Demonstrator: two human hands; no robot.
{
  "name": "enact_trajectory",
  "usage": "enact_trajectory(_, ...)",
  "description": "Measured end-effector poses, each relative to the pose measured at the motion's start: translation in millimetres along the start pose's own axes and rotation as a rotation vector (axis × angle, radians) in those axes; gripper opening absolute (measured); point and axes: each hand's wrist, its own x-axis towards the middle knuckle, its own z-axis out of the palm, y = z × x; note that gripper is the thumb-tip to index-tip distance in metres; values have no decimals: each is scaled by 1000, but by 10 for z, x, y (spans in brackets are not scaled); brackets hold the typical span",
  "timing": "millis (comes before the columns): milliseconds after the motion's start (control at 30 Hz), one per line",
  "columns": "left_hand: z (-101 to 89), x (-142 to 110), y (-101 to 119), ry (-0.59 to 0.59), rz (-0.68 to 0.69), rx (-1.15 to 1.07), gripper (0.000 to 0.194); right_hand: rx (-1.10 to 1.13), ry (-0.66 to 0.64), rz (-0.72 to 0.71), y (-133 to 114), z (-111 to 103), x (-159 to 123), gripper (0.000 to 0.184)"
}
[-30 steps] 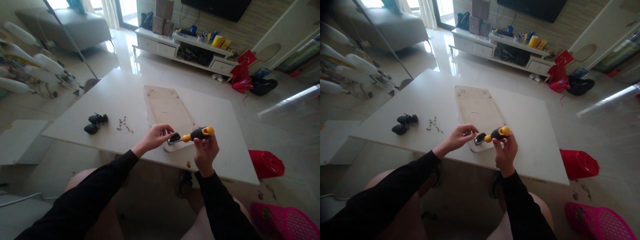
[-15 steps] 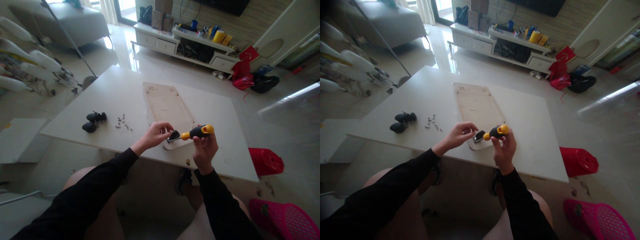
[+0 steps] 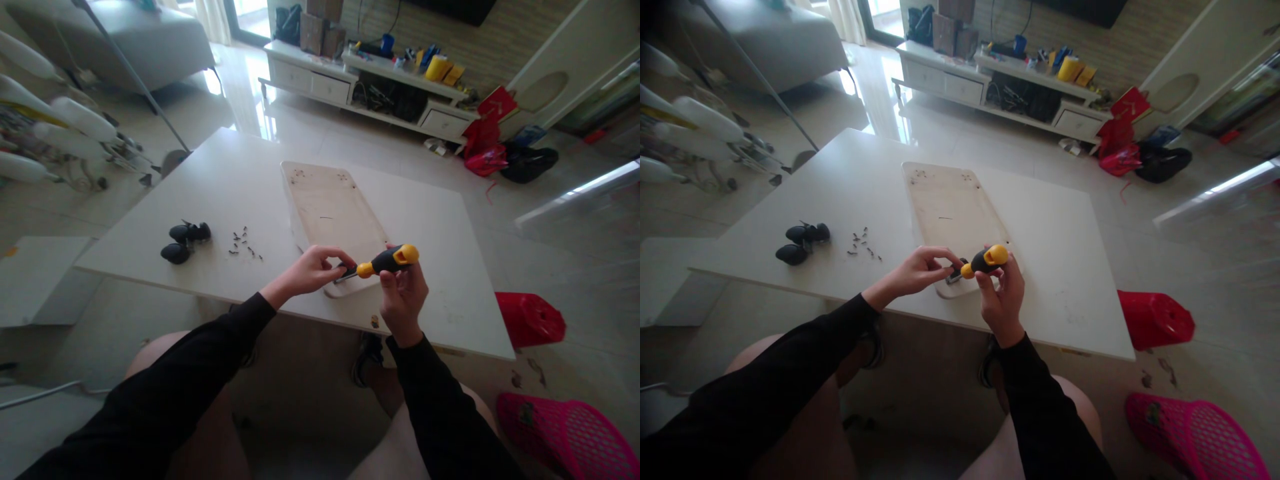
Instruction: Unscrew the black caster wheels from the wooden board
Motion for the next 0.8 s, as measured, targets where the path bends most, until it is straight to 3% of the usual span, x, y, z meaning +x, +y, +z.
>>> enact_trajectory(100, -33, -1, 16, -108, -29, -67, 33, -3, -18, 24, 11, -4, 9, 36)
enact_trajectory(233, -56, 5, 25, -156, -31, -39, 34, -24, -55, 36, 11, -17, 36, 40)
enact_trajectory(367, -11, 31, -20, -156, 9, -17, 30, -17, -115, 17, -43, -13, 71, 42)
enact_trajectory(567, 62, 82, -123, -89, 10, 44, 25, 71, -173, 100, -88, 40, 110, 45)
enact_trajectory(800, 130, 125, -127, -1, -32, 53, 14, 82, 61, 31, -54, 192, 196, 48)
